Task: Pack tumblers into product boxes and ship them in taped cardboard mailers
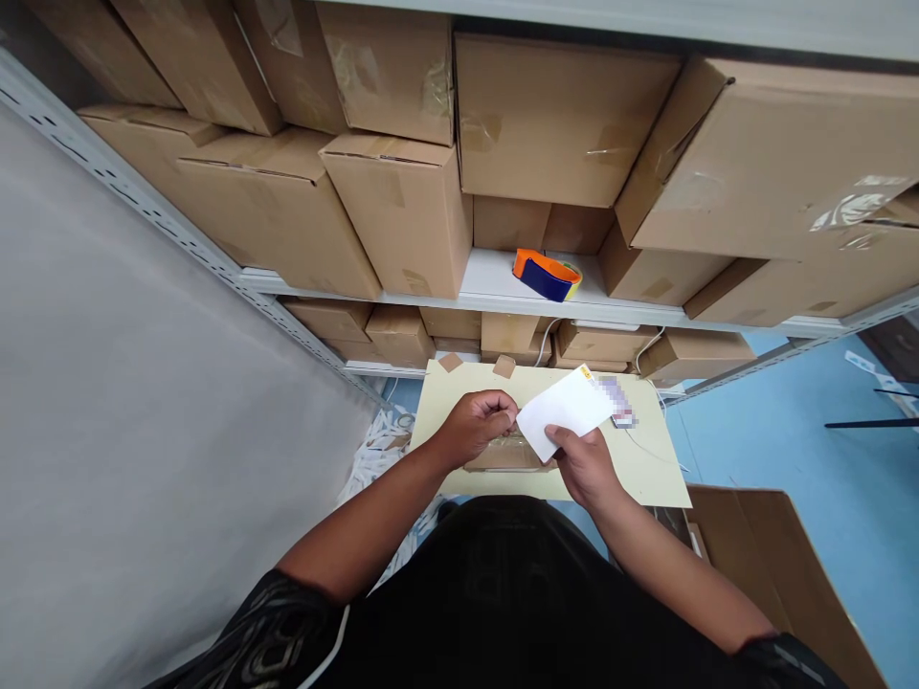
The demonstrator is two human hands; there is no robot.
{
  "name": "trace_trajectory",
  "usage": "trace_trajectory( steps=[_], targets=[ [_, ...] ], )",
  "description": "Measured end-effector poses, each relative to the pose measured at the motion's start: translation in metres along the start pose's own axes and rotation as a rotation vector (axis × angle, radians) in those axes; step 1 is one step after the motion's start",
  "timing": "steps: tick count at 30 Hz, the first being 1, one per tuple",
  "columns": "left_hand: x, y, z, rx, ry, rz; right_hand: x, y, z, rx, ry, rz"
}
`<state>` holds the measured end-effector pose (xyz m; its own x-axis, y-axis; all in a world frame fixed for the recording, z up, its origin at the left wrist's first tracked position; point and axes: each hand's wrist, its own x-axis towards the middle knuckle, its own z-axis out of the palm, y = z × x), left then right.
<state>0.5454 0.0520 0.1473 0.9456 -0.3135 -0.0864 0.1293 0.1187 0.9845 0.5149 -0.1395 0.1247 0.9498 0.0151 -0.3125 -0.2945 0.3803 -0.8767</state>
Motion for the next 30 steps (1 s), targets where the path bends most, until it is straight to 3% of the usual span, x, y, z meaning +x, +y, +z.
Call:
trace_trajectory(
  steps=[6,8,10,12,13,15,18,24,30],
  targets=[
    [0.0,-0.018,0.005,-0.074,0.018,-0.01,0.016,0.019,-0.003,0.039,-0.144,0.227],
    [0.002,-0.026,0.005,-0.085,0.06,-0.013,0.025,0.028,-0.007,-0.019,-0.107,0.267],
    [0.004,-0.033,0.003,-0.067,0.119,-0.018,0.032,0.033,-0.012,-0.137,0.061,0.161],
    [0.006,-0.039,0.002,-0.024,0.173,-0.022,0.032,0.033,-0.015,-0.261,0.188,-0.054],
    [0.006,-0.041,0.001,0.002,0.193,-0.021,0.031,0.032,-0.015,-0.308,0.175,-0.151],
    [0.007,-0.045,0.002,0.048,0.21,-0.009,0.026,0.026,-0.01,-0.37,0.016,-0.249],
    [0.006,-0.049,0.004,0.093,0.198,-0.003,0.022,0.02,0.005,-0.438,-0.152,-0.237],
    [0.001,-0.052,-0.006,0.114,0.211,-0.028,0.03,0.025,0.024,-0.476,-0.049,-0.191],
    [-0.009,-0.062,-0.045,0.065,0.262,-0.037,0.035,0.027,0.02,-0.378,0.085,-0.22]
  ],
)
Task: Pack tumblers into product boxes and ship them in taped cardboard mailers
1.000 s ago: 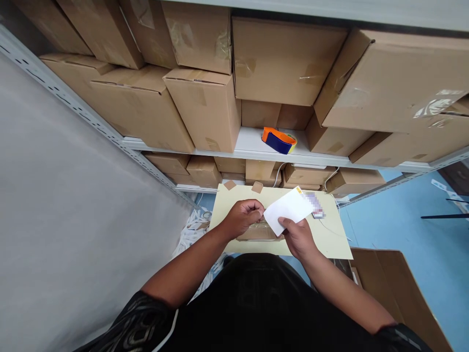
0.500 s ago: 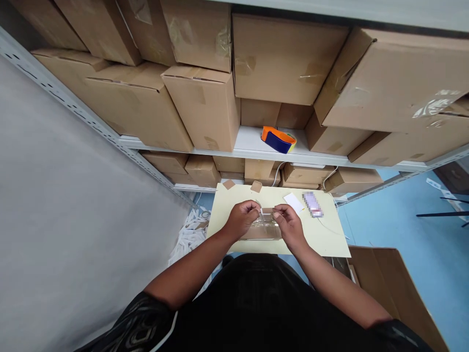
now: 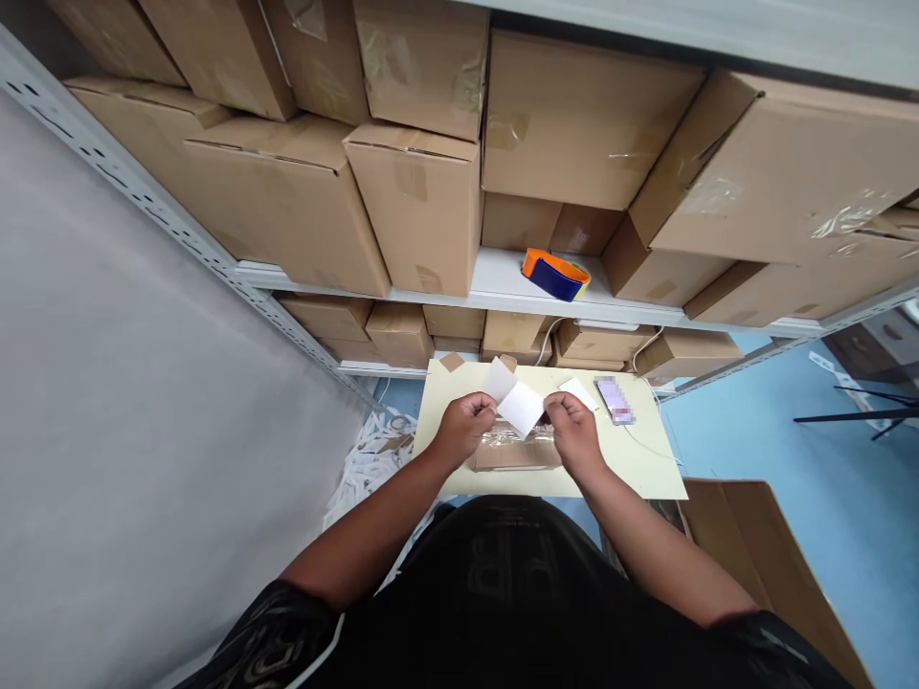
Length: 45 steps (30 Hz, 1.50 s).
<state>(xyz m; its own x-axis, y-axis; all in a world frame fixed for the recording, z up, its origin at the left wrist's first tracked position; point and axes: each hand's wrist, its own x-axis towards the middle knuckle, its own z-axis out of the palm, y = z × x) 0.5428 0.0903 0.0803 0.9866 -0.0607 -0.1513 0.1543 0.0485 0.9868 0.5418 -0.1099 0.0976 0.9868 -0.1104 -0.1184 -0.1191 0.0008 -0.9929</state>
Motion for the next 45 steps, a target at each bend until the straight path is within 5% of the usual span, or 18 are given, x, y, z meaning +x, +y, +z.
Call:
trace_trajectory(
  steps=[6,14,19,27,31,39,45],
  targets=[
    [0.0,-0.017,-0.05,0.029,0.019,-0.074,0.004,-0.003,-0.013,0.102,0.172,0.062],
    [-0.026,-0.022,-0.085,0.046,0.074,-0.177,0.022,-0.009,-0.041,0.185,0.122,0.155],
    [-0.058,-0.035,-0.08,0.018,0.274,-0.208,0.052,-0.004,-0.061,0.241,0.052,0.168],
    [-0.109,-0.039,-0.039,-0.011,0.629,-0.23,0.072,0.006,-0.079,0.252,-0.141,0.246],
    [-0.131,-0.044,-0.044,0.031,0.804,-0.222,0.073,0.006,-0.073,0.258,-0.234,0.255],
    [-0.158,-0.082,-0.129,0.236,0.997,-0.372,0.055,0.001,-0.046,0.296,-0.246,0.271],
    [-0.146,-0.107,-0.207,0.39,0.969,-0.559,0.027,0.008,-0.017,0.266,-0.183,0.263]
  ],
)
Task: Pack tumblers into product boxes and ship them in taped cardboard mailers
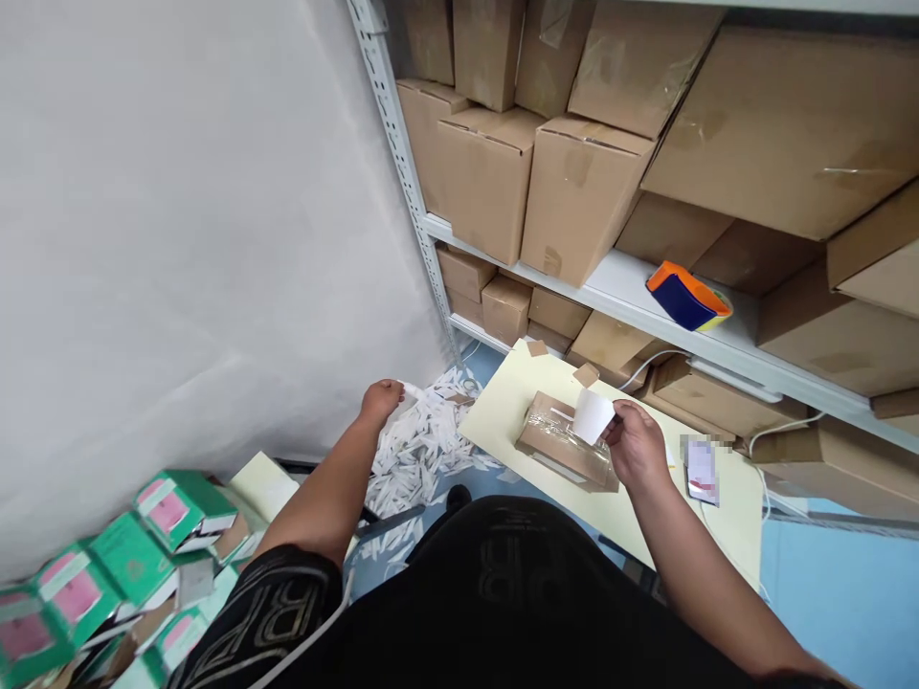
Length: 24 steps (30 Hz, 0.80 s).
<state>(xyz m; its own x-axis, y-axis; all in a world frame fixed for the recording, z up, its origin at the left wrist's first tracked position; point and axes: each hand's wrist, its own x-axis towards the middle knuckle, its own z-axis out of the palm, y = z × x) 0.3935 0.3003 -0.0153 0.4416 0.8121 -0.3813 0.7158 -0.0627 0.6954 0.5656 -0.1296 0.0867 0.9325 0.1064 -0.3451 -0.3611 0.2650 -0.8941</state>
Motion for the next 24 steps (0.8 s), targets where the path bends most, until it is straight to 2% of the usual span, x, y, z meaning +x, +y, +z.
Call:
trace_trajectory(
  steps=[4,7,9,12,14,16,18,20,22,24],
  targets=[
    [0.038,0.005,-0.002,0.155,-0.019,0.042,-0.014,0.017,0.024,-0.008,0.061,-0.022],
    [0.033,0.026,0.007,0.218,-0.093,0.204,-0.022,0.031,0.041,-0.029,0.131,-0.03],
    [0.005,0.048,0.019,0.271,-0.243,0.534,-0.027,0.043,0.052,-0.046,0.178,-0.033],
    [-0.059,0.081,0.04,0.28,-0.484,0.977,-0.036,0.062,0.07,-0.042,0.228,-0.035],
    [-0.099,0.099,0.055,0.292,-0.535,1.173,-0.042,0.072,0.082,-0.019,0.246,-0.034],
    [-0.125,0.11,0.07,0.305,-0.546,1.303,-0.048,0.078,0.093,-0.001,0.236,-0.039],
    [-0.136,0.118,0.082,0.324,-0.532,1.339,-0.054,0.08,0.097,0.001,0.192,-0.048],
    [-0.137,0.124,0.088,0.306,-0.532,1.308,-0.058,0.08,0.092,-0.007,0.132,-0.064],
    [-0.134,0.13,0.09,0.229,-0.575,1.209,-0.061,0.081,0.076,-0.036,0.1,-0.109],
    [-0.134,0.136,0.093,0.091,-0.681,1.033,-0.063,0.085,0.049,-0.117,0.159,-0.179]
  ],
)
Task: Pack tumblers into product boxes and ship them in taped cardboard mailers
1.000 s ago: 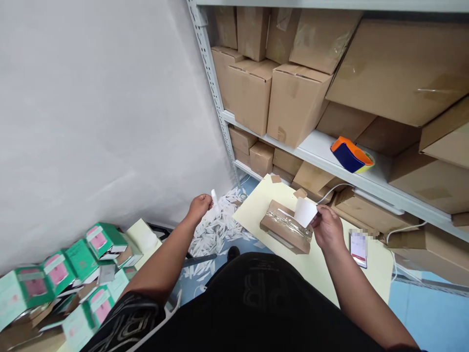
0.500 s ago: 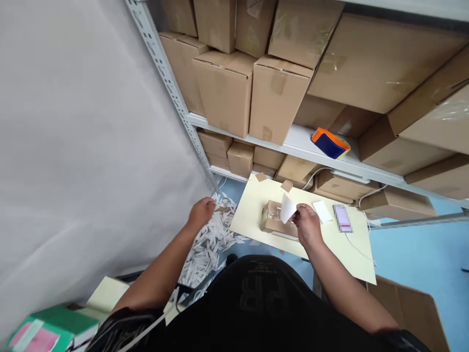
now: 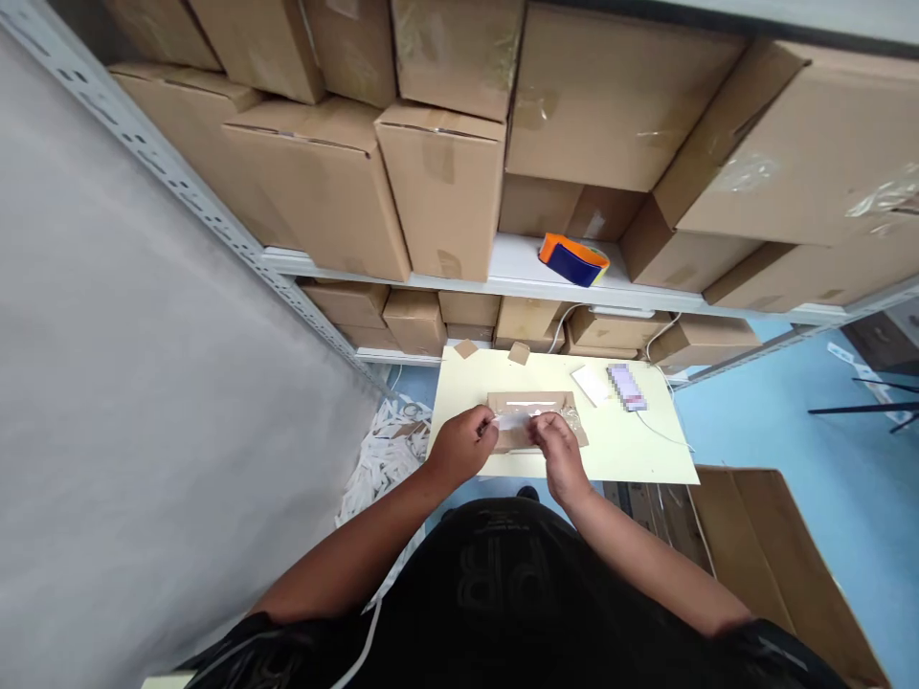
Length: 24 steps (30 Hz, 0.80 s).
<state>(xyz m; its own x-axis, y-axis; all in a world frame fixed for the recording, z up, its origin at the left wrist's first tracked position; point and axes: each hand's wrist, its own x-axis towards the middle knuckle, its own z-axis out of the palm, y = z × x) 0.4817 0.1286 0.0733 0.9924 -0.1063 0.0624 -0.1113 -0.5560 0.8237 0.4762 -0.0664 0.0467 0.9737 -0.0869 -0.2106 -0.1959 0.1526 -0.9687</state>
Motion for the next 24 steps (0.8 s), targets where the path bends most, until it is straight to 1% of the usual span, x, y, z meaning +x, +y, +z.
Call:
trace_trajectory(
  steps=[2,3,4,6,8,9,12,14,15,17,18,19,21,24],
  targets=[
    [0.006,0.002,0.006,-0.28,-0.042,-0.134,0.003,0.008,-0.029,-0.107,0.11,-0.032],
    [0.009,0.002,0.012,-0.423,-0.067,-0.199,0.006,0.012,-0.042,-0.149,0.141,-0.016],
    [0.013,0.002,0.019,-0.551,-0.087,-0.259,0.008,0.015,-0.054,-0.179,0.136,0.012],
    [0.02,-0.001,0.035,-0.737,-0.093,-0.36,0.015,0.019,-0.071,-0.222,0.046,0.063],
    [0.026,-0.006,0.052,-0.844,-0.071,-0.438,0.024,0.019,-0.081,-0.268,-0.037,0.07],
    [0.029,-0.008,0.06,-0.884,-0.061,-0.471,0.029,0.019,-0.084,-0.288,-0.047,0.064],
    [0.035,-0.012,0.076,-0.986,-0.046,-0.546,0.046,0.02,-0.086,-0.294,0.007,0.076],
    [0.037,-0.01,0.082,-1.037,-0.036,-0.565,0.056,0.022,-0.087,-0.242,0.035,0.145],
    [0.037,-0.009,0.085,-1.05,-0.031,-0.567,0.059,0.022,-0.087,-0.203,0.025,0.195],
    [0.038,-0.007,0.088,-1.041,-0.028,-0.567,0.064,0.023,-0.091,-0.138,-0.022,0.274],
    [0.038,-0.007,0.09,-1.013,-0.028,-0.565,0.064,0.024,-0.093,-0.135,-0.044,0.28],
    [0.039,-0.007,0.091,-0.958,-0.022,-0.56,0.065,0.024,-0.096,-0.161,-0.052,0.256],
    [0.04,-0.01,0.092,-0.755,-0.008,-0.526,0.065,0.025,-0.101,-0.275,-0.039,0.151],
    [0.044,-0.016,0.092,-0.303,-0.017,-0.429,0.068,0.03,-0.109,-0.475,-0.029,0.015]
  ],
)
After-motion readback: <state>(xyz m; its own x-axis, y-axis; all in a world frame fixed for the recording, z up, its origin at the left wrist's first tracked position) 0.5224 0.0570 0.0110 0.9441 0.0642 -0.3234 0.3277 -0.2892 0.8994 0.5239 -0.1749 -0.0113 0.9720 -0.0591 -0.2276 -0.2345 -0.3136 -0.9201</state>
